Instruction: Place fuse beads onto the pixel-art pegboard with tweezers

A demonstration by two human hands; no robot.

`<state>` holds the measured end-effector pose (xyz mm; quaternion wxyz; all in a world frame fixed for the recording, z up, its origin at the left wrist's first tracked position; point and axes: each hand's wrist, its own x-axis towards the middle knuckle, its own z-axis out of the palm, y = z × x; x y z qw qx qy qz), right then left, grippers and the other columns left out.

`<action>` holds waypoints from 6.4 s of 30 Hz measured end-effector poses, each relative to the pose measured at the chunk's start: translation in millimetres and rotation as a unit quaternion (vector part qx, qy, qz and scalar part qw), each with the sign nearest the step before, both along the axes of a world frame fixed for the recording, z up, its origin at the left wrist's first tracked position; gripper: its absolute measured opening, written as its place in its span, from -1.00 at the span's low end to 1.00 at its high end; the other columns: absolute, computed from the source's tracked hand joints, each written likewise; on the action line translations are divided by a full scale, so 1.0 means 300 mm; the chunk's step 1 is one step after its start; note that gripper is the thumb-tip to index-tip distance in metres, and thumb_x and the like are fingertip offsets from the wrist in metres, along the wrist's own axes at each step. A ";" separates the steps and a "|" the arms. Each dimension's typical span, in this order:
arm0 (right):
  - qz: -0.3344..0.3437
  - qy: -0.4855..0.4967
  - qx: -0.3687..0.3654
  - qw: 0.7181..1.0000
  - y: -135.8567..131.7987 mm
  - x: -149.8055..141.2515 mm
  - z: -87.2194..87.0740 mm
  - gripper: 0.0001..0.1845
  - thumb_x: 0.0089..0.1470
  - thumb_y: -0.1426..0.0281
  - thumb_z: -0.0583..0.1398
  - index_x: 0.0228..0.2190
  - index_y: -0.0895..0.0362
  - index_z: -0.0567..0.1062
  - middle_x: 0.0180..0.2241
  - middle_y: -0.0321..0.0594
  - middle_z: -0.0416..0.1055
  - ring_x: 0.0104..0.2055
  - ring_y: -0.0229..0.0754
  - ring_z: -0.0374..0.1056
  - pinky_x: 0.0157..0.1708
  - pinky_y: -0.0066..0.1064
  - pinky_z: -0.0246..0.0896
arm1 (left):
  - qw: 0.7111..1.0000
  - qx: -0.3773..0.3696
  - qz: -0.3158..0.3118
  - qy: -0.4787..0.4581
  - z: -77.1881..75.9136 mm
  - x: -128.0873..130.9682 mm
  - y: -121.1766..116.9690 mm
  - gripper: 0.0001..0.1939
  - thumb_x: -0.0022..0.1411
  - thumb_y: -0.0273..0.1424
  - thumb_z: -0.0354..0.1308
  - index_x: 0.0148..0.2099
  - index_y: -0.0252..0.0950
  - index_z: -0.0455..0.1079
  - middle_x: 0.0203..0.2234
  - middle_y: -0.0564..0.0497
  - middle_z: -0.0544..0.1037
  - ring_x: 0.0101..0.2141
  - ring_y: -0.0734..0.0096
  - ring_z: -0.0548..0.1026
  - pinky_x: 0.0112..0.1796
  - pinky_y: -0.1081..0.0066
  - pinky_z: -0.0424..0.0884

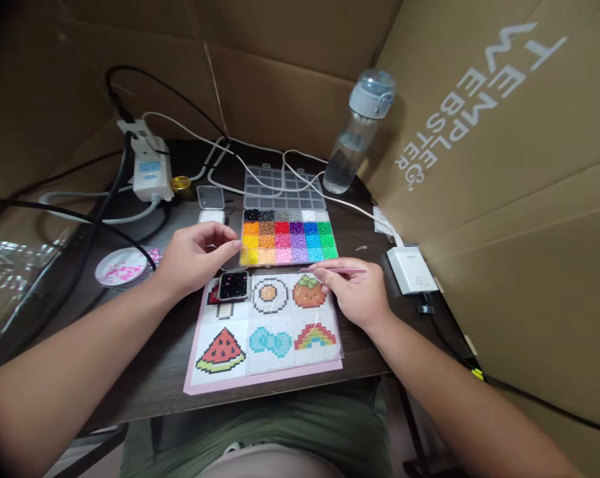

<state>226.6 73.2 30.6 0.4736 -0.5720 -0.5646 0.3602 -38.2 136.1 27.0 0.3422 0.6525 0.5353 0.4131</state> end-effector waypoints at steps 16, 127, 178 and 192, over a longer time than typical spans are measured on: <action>0.044 0.011 -0.022 0.999 -0.034 -0.013 -0.031 -0.83 -0.07 0.29 0.37 -0.48 0.15 0.70 -0.41 -0.08 0.65 -0.66 -0.32 0.32 -0.64 -0.42 0.35 | 1.000 -0.009 0.009 -0.008 0.011 0.006 -0.004 -0.87 0.05 -0.32 0.29 -0.39 -0.27 0.46 -0.52 0.05 0.52 -0.53 0.47 0.37 -0.46 0.42 0.31; 0.154 -0.018 -0.073 0.985 0.028 -0.238 0.022 -0.89 -0.08 0.34 0.38 -0.45 0.10 0.70 -0.43 -0.12 0.65 -0.46 -0.13 0.54 -0.47 -0.36 0.47 | 1.000 0.003 -0.017 -0.013 -0.007 0.007 -0.017 -0.90 0.09 -0.36 0.23 -0.39 -0.28 0.42 -0.54 0.08 0.47 -0.54 0.51 0.33 -0.49 0.44 0.28; 0.101 0.243 -0.038 0.964 0.133 -0.118 0.033 -0.85 -0.11 0.28 0.45 -0.50 0.08 0.66 -0.55 -0.28 0.54 -0.69 -0.46 0.02 -0.73 -0.51 -0.13 | 1.000 0.003 -0.006 -0.004 -0.003 0.006 -0.008 -0.88 0.07 -0.35 0.26 -0.36 -0.31 0.46 -0.53 0.07 0.51 -0.53 0.52 0.36 -0.50 0.48 0.27; 0.105 0.289 -0.117 0.944 0.161 -0.093 0.042 -0.83 -0.19 0.33 0.44 -0.55 0.16 0.63 -0.58 -0.26 0.46 -0.66 -0.46 -0.06 -0.70 -0.48 -0.27 | 1.000 -0.007 0.007 0.013 0.017 0.013 -0.010 -0.88 0.06 -0.34 0.27 -0.38 -0.29 0.46 -0.55 0.09 0.50 -0.55 0.52 0.37 -0.50 0.48 0.28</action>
